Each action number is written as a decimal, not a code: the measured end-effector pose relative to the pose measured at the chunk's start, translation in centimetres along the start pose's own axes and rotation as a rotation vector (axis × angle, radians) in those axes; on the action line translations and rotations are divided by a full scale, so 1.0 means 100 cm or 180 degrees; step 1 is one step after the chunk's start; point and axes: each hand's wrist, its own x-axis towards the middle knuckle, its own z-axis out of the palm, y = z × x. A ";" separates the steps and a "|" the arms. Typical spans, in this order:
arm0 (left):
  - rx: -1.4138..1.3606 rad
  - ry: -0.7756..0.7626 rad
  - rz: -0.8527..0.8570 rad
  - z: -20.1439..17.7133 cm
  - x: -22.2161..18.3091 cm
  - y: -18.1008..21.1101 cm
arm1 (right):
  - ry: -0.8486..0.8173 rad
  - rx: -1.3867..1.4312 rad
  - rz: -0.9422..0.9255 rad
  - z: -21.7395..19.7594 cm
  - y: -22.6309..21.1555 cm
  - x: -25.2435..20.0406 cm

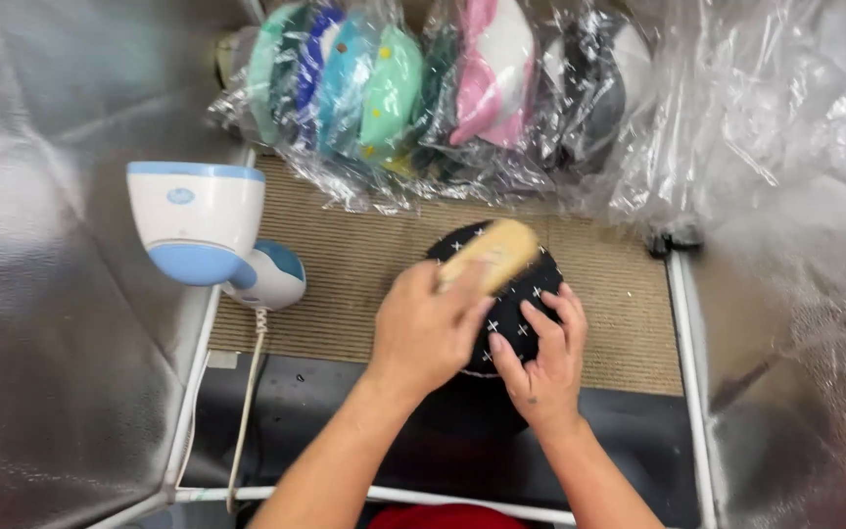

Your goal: Brushing lint or dust off various baseball caps using a wooden brush at a workstation.

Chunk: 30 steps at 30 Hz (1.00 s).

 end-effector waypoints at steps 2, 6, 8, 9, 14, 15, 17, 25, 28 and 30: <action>-0.0276 -0.0012 -0.0813 0.000 -0.032 -0.017 | 0.0032 0.0058 -0.0001 0.005 -0.001 0.002; -0.0791 -0.1735 -0.3314 -0.010 -0.075 -0.038 | 0.0096 0.0110 -0.0035 0.008 0.003 0.000; -0.0825 -0.1327 -0.3146 -0.033 -0.060 -0.016 | 0.0066 0.0111 -0.0028 0.006 0.000 0.000; -0.0872 -0.0946 -0.2939 -0.042 -0.051 -0.006 | 0.0057 0.0077 -0.0010 0.006 -0.001 0.001; -0.1065 -0.1122 -0.3256 -0.017 -0.080 -0.019 | 0.0010 0.0085 -0.0011 0.004 -0.002 0.002; -0.0956 -0.1555 -0.3661 -0.005 -0.093 -0.033 | -0.0005 0.0057 -0.0018 0.003 0.000 0.003; -0.0998 -0.0927 -0.3162 -0.013 -0.087 -0.008 | -0.0037 0.0085 0.0042 0.000 -0.006 0.004; 0.0484 -0.0361 -0.2102 -0.015 -0.072 -0.033 | -0.0010 0.0056 0.0076 -0.002 -0.004 0.001; 0.0136 -0.0155 -0.1317 -0.023 -0.048 -0.004 | -0.0030 0.0068 0.0118 -0.002 -0.003 0.003; -0.0159 -0.0174 -0.1146 -0.008 -0.051 0.007 | 0.0008 0.0069 0.0098 0.001 -0.002 0.006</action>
